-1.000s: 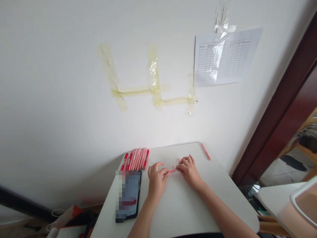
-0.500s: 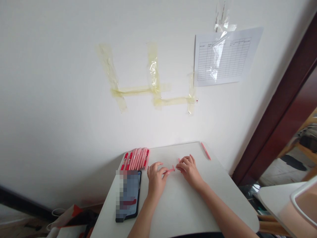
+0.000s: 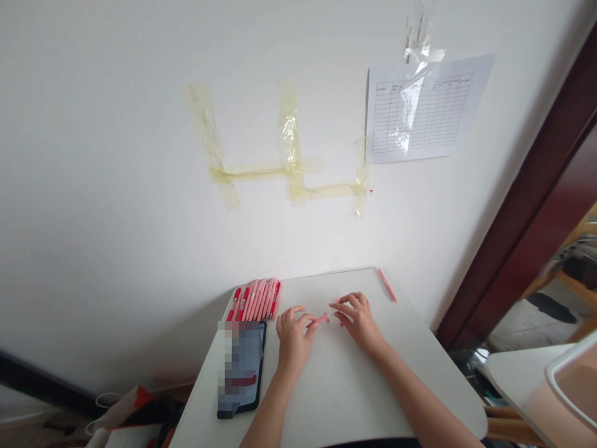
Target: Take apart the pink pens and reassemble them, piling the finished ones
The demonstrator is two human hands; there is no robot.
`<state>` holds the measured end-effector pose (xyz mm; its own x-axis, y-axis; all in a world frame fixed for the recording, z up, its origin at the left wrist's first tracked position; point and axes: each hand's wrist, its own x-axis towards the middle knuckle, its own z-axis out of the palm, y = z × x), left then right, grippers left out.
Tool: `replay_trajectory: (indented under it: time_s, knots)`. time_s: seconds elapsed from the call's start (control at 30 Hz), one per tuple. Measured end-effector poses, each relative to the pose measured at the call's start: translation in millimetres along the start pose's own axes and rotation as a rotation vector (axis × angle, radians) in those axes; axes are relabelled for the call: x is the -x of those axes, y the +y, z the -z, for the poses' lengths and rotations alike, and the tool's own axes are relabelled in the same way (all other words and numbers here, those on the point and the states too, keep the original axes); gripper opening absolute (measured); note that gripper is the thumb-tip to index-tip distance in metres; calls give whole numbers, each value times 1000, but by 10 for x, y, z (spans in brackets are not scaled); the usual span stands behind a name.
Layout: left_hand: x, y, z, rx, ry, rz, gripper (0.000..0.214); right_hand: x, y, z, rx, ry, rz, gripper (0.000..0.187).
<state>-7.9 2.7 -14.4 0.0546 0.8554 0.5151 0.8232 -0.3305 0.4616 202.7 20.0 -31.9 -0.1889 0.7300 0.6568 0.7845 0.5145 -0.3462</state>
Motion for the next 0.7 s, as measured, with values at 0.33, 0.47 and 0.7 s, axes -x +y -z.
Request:
replay_trajectory:
  time_s: [0.33, 0.47, 0.7]
  knots:
    - [-8, -59, -22, -63, 72, 75, 7, 30, 103, -44, -26, 37, -147, 35]
    - [-12, -47, 15, -153, 108, 159, 9, 61, 214, -104, 45, 68, -176, 37]
    - [-14, 12, 77, -330, 98, 231, 16, 73, 231, -98, 79, 34, -149, 36]
